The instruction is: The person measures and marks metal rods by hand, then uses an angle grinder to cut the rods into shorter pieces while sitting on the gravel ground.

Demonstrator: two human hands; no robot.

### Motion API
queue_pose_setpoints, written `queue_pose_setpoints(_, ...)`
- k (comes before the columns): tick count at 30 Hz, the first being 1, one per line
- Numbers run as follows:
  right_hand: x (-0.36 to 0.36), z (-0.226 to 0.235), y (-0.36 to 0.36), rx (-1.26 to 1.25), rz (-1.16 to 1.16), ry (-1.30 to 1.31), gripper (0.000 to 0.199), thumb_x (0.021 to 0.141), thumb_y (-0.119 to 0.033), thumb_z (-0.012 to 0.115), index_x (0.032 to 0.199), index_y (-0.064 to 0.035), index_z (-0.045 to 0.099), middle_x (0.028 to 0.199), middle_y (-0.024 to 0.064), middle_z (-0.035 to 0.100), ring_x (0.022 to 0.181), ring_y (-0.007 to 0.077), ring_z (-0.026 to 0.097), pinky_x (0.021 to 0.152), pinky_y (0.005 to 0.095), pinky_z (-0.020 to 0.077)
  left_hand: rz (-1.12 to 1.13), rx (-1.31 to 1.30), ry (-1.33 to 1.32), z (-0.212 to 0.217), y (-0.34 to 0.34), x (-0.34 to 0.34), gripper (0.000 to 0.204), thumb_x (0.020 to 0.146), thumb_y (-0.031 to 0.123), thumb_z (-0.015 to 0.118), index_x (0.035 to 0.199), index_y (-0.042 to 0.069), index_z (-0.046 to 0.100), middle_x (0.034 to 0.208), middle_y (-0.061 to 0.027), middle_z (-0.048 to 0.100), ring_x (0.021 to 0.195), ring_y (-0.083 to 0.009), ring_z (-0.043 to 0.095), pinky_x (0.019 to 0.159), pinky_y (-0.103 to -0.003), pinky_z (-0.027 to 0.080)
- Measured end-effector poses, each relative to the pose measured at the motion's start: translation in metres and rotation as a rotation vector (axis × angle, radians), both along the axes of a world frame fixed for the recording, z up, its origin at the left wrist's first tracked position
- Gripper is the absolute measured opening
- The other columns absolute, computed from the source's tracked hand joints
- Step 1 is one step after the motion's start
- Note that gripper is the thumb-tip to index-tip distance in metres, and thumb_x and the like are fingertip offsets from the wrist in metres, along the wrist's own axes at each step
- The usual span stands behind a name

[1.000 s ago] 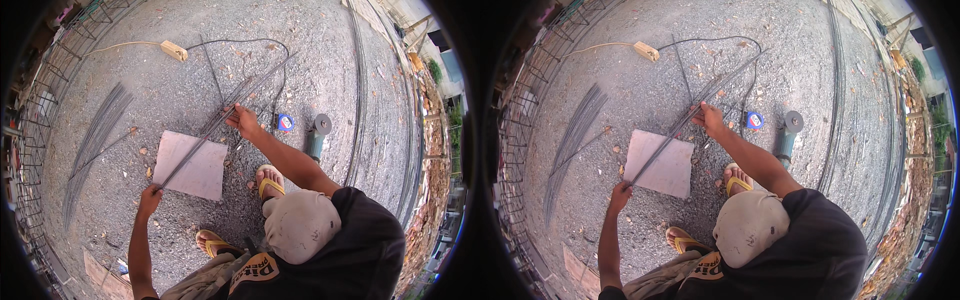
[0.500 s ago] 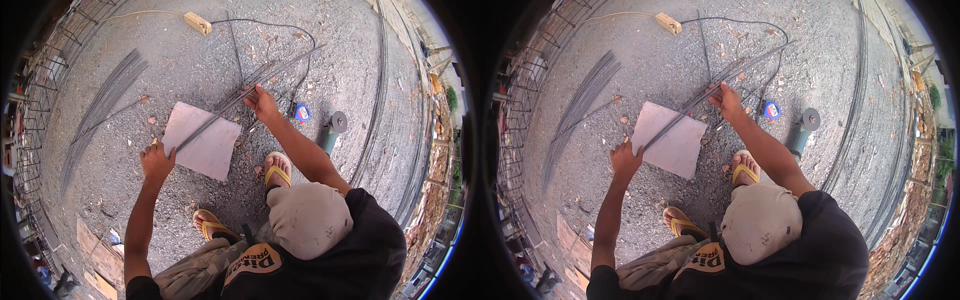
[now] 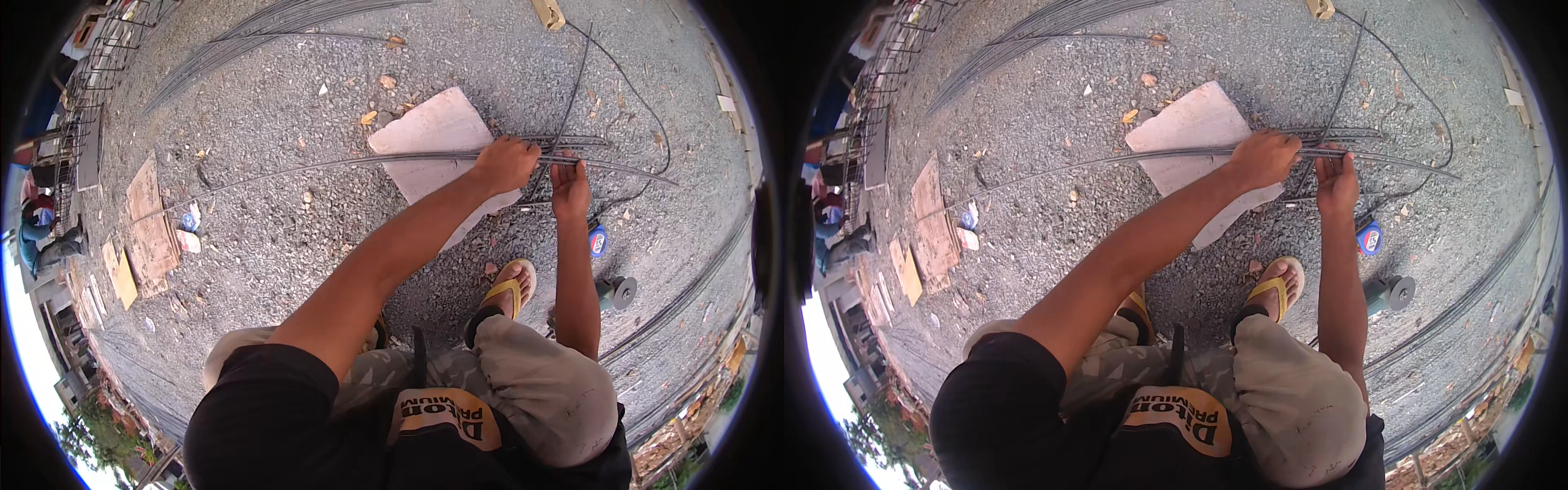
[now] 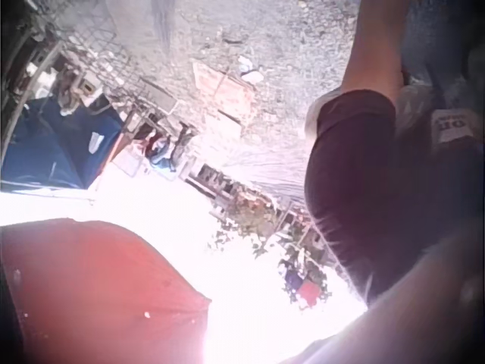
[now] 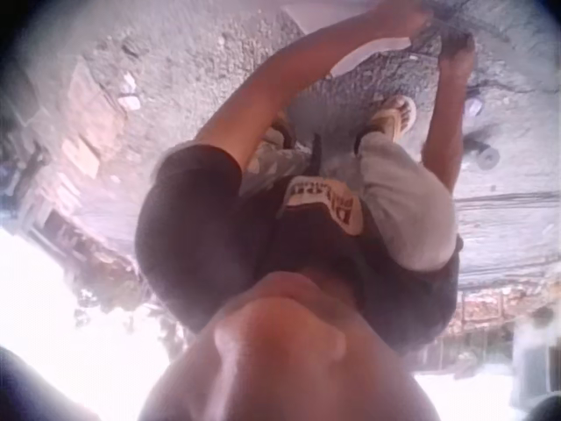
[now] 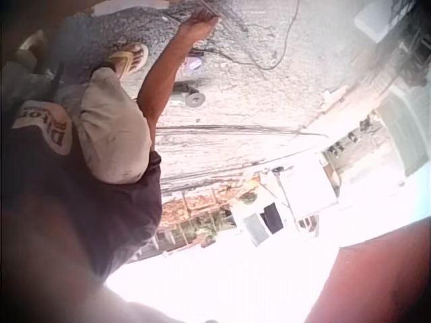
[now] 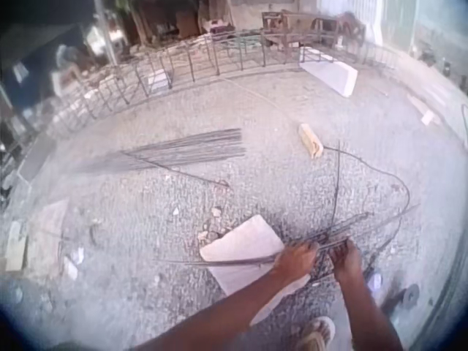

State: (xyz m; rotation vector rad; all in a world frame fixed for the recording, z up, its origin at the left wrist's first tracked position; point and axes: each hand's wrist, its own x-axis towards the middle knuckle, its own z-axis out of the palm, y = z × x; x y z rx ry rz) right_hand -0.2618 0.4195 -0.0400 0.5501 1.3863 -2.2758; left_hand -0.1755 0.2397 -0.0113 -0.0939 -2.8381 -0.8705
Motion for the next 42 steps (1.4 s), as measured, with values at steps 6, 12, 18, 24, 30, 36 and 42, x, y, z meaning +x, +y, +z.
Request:
queue_pose_setpoints(6,-0.001,0.016,-0.009,0.042,0.008,0.001,0.033,0.105,-0.029,0.044,0.125,-0.0024,0.046,0.127,0.0165,0.059,0.113,0.0302,0.062,0.09,0.037,0.0559,0.08,0.061,0.026,0.015,0.001,0.007,0.018,0.089,0.023,0.061,0.09,0.005,0.062,0.081,-0.0141,0.068,0.082,-0.0342,0.067,0.078,-0.046,0.051)
queue_pose_setpoints(12,-0.014,0.02,-0.003,0.074,0.007,0.017,0.033,0.106,-0.03,0.043,0.123,-0.0025,0.05,0.126,0.0161,0.06,0.113,0.0292,0.062,0.091,0.0386,0.0544,0.068,0.057,-0.041,0.017,0.006,-0.008,0.022,0.091,0.026,0.06,0.091,0.003,0.063,0.078,-0.0156,0.069,0.074,-0.0344,0.069,0.068,-0.046,0.055)
queue_pose_setpoints(18,0.005,0.038,0.01,0.142,0.11,0.078,0.032,0.103,-0.026,0.047,0.114,0.0027,0.055,0.109,0.0141,0.066,0.099,0.0275,0.067,0.082,0.0383,0.0564,0.091,0.035,-0.013,-0.004,0.008,-0.01,0.022,0.094,0.028,0.058,0.092,0.006,0.06,0.076,-0.014,0.068,0.072,-0.0353,0.068,0.065,-0.049,0.053)
queue_pose_setpoints(24,0.137,0.059,0.032,0.973,1.257,0.644,0.022,0.083,-0.022,0.073,0.094,-0.0047,0.067,0.086,0.0106,0.066,0.075,0.0291,0.066,0.068,0.0406,0.0538,0.129,0.043,-0.168,0.001,-0.003,-0.002,0.025,0.095,0.031,0.056,0.094,0.007,0.062,0.082,-0.0146,0.069,0.079,-0.035,0.068,0.069,-0.05,0.053)
queue_pose_setpoints(30,0.179,0.04,0.035,1.1,1.527,1.073,0.021,0.078,-0.02,0.074,0.092,-0.0077,0.064,0.092,0.0113,0.06,0.087,0.0327,0.064,0.074,0.0438,0.0531,0.05,0.116,-0.223,0.016,-0.001,-0.008,0.024,0.09,0.028,0.057,0.099,0.007,0.067,0.087,-0.0141,0.072,0.085,-0.035,0.069,0.075,-0.048,0.054)
queue_pose_setpoints(36,0.13,0.079,0.021,0.867,1.869,0.574,0.013,0.093,-0.016,0.059,0.095,-0.0034,0.063,0.082,0.0136,0.063,0.077,0.0291,0.066,0.068,0.041,0.0521,0.071,0.149,-0.212,0.011,0.003,-0.001,0.023,0.082,0.019,0.059,0.099,0.007,0.068,0.086,-0.0136,0.072,0.083,-0.0316,0.071,0.074,-0.046,0.055)
queue_pose_setpoints(42,0.035,0.222,-0.133,0.692,1.522,0.877,0.02,0.101,-0.017,0.053,0.109,-0.0033,0.064,0.087,0.0034,0.062,0.08,0.0084,0.061,0.06,0.0231,0.0476,0.113,0.219,-0.181,0.003,0.006,-0.004,0.026,0.081,0.019,0.059,0.102,0.007,0.067,0.085,-0.0105,0.072,0.083,-0.0304,0.071,0.076,-0.045,0.055)
